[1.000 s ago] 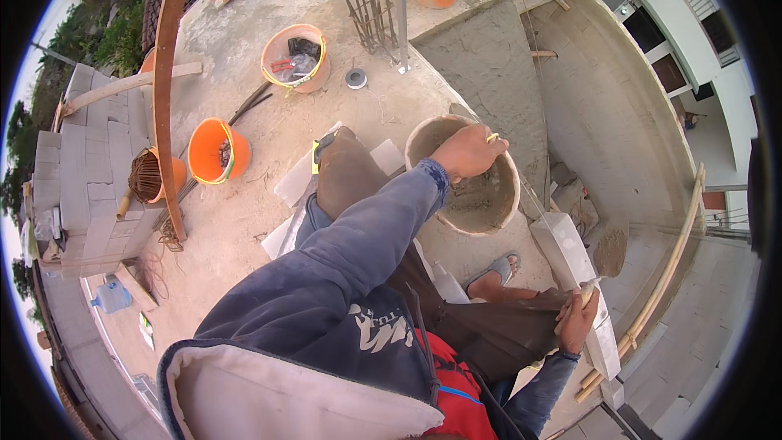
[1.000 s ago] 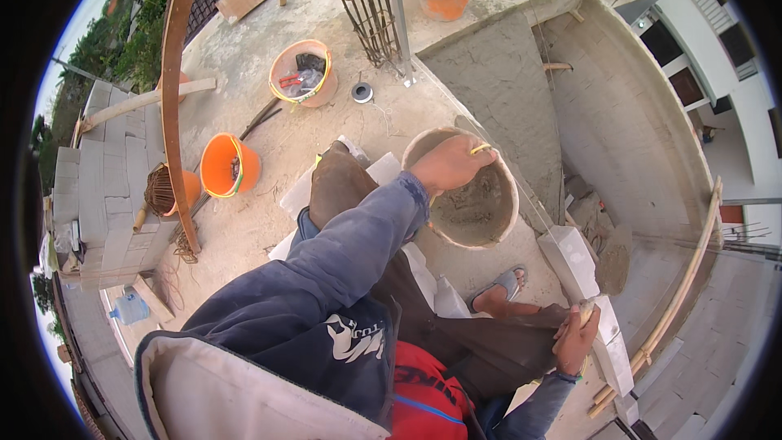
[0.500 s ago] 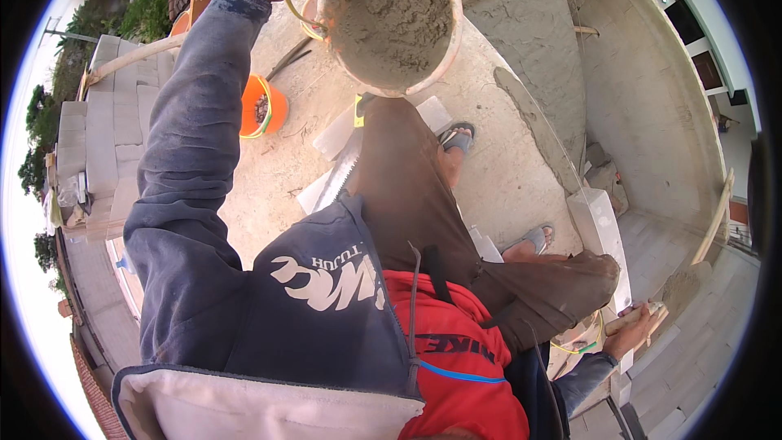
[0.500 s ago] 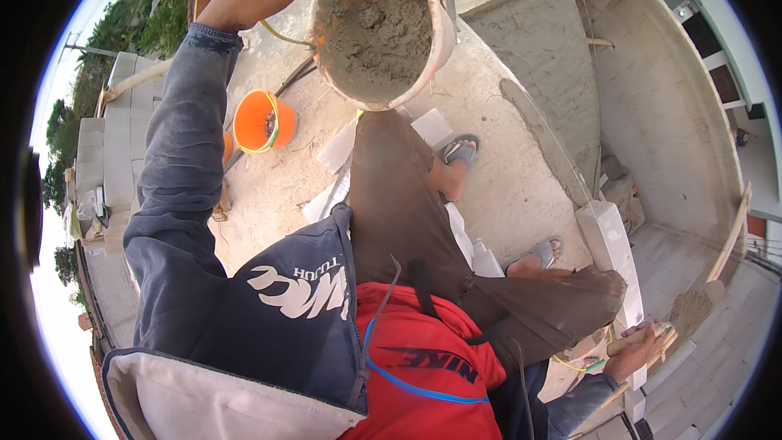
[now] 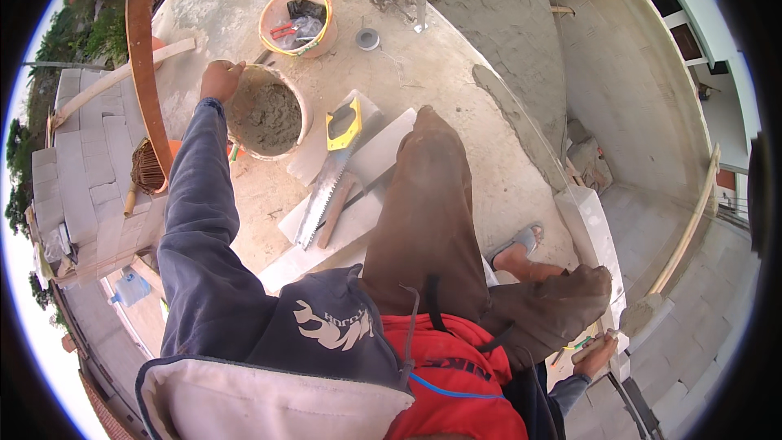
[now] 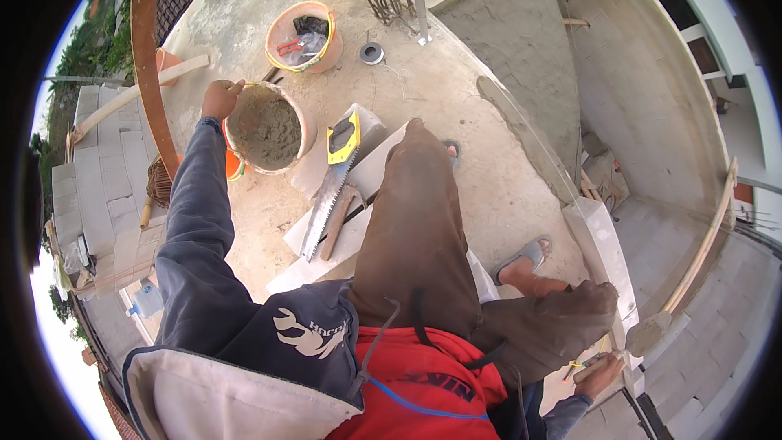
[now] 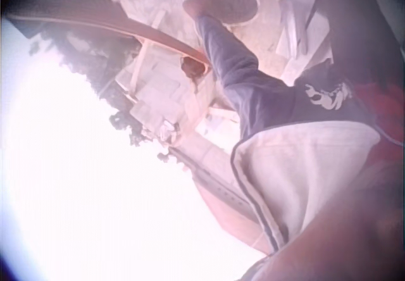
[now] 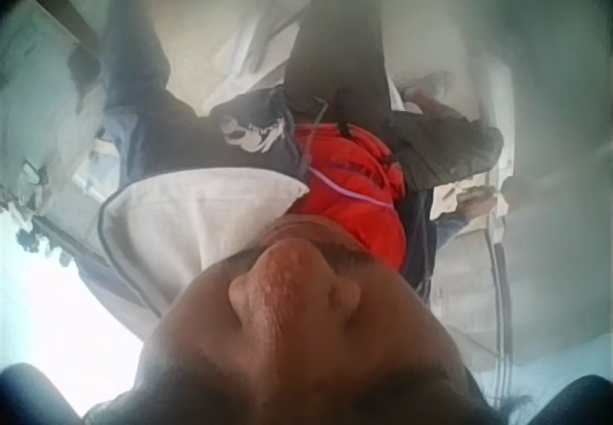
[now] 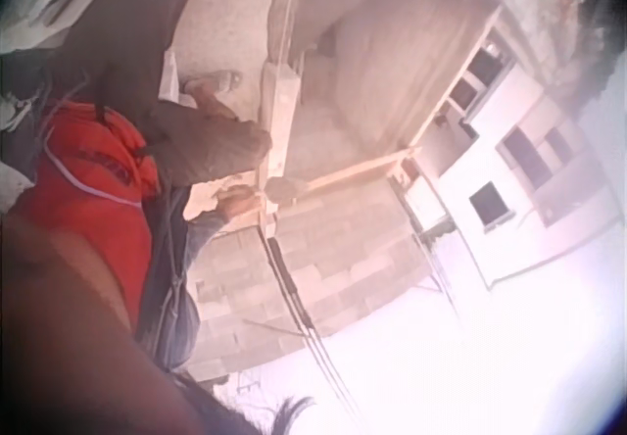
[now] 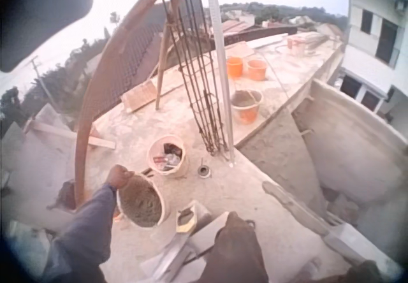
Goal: The person installs white rectangular tiles onto a curved concrete structure. They use a hammer to tap tiles into place, apply mortar from a bucket with a trowel, and adjust tile alignment by hand.
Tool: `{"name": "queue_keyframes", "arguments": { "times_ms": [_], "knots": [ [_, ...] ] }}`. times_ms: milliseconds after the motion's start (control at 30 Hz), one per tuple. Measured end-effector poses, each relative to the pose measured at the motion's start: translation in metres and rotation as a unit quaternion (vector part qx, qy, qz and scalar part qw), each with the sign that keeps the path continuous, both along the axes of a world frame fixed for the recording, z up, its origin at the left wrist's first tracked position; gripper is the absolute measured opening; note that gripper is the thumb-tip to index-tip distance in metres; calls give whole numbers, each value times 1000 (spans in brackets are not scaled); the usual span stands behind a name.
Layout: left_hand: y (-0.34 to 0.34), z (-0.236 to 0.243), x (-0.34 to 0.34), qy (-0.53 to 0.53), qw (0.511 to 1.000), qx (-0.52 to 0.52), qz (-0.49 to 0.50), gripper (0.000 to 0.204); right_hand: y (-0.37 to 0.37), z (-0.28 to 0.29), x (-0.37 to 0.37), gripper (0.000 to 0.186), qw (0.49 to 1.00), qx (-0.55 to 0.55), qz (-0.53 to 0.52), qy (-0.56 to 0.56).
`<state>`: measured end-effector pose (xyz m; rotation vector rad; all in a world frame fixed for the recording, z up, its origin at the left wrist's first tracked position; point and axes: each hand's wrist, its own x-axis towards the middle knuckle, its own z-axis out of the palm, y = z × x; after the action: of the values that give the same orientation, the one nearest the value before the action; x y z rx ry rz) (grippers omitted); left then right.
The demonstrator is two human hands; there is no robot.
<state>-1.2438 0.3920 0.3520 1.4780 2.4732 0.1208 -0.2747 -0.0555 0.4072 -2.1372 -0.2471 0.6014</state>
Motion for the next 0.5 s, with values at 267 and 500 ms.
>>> {"name": "queue_keyframes", "arguments": {
  "times_ms": [267,500],
  "knots": [
    [-42,-173,-117,-12,991,-123,-47,30,-17,-26,6,33,996,-73,-1,56],
    [-27,-179,-69,183,945,-208,-177,43,-82,-47,-5,26,966,-216,-139,36]
  ]
}}
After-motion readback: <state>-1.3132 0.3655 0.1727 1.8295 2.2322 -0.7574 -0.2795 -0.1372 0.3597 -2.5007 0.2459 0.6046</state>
